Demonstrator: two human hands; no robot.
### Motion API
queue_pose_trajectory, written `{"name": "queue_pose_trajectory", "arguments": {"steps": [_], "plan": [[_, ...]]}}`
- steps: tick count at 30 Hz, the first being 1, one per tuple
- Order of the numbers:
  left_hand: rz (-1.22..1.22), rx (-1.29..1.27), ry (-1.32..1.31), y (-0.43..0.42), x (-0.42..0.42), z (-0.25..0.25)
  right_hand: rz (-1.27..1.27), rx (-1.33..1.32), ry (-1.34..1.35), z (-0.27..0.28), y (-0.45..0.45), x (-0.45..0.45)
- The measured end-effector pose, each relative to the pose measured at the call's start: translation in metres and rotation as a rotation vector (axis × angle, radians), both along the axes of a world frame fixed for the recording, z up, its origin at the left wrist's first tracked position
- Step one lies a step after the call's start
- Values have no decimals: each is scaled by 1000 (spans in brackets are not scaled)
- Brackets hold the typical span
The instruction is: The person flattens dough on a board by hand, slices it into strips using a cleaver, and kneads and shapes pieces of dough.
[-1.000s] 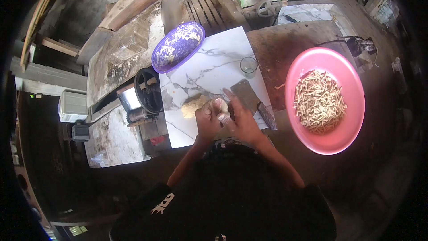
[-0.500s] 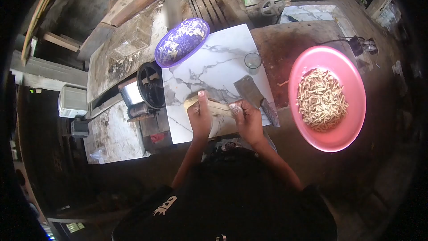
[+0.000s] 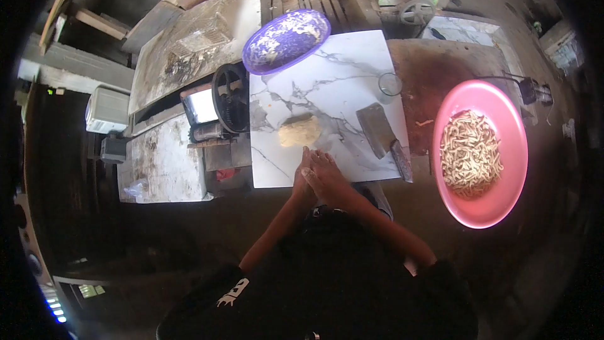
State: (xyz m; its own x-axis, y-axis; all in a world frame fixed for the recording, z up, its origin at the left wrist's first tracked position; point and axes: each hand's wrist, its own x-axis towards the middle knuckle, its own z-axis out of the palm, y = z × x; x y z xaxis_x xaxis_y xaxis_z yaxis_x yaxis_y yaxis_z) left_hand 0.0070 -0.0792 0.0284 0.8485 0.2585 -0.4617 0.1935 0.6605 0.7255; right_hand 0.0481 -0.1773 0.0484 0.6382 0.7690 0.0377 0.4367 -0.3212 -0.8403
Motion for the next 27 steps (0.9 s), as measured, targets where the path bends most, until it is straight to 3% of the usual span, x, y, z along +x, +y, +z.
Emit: {"name": "queue_pose_trajectory", "arguments": {"steps": [4, 6, 7, 9, 16, 19, 21, 22, 25, 26, 27], "plan": [[316, -70, 169, 44, -15, 0, -95, 46, 243, 8, 26, 22], [373, -34, 257, 69, -26, 7, -120, 18, -262, -11, 53, 41], [423, 14, 342, 74, -25, 27, -108, 14, -262, -14, 63, 47], [434, 8, 373, 89, -35, 30, -53, -248, -739, -18, 82, 57], [343, -65, 334, 136, -56, 17, 109, -263, -963, -63, 103, 85], [343, -15, 215, 147, -57, 15, 170, -346, -762, -67, 110, 93], [306, 50, 320, 153, -52, 23, 47, -265, -427, -66, 121, 107], [306, 45, 314, 156, -51, 28, 48, -269, -434, -54, 126, 111], [267, -14, 214, 165, -47, 32, -203, -264, 48, -28, 135, 138], [235, -17, 155, 169, -48, 23, -424, -204, 204, -67, 133, 165], [203, -21, 96, 172, -47, 14, -456, -123, 81, -41, 130, 170]]}}
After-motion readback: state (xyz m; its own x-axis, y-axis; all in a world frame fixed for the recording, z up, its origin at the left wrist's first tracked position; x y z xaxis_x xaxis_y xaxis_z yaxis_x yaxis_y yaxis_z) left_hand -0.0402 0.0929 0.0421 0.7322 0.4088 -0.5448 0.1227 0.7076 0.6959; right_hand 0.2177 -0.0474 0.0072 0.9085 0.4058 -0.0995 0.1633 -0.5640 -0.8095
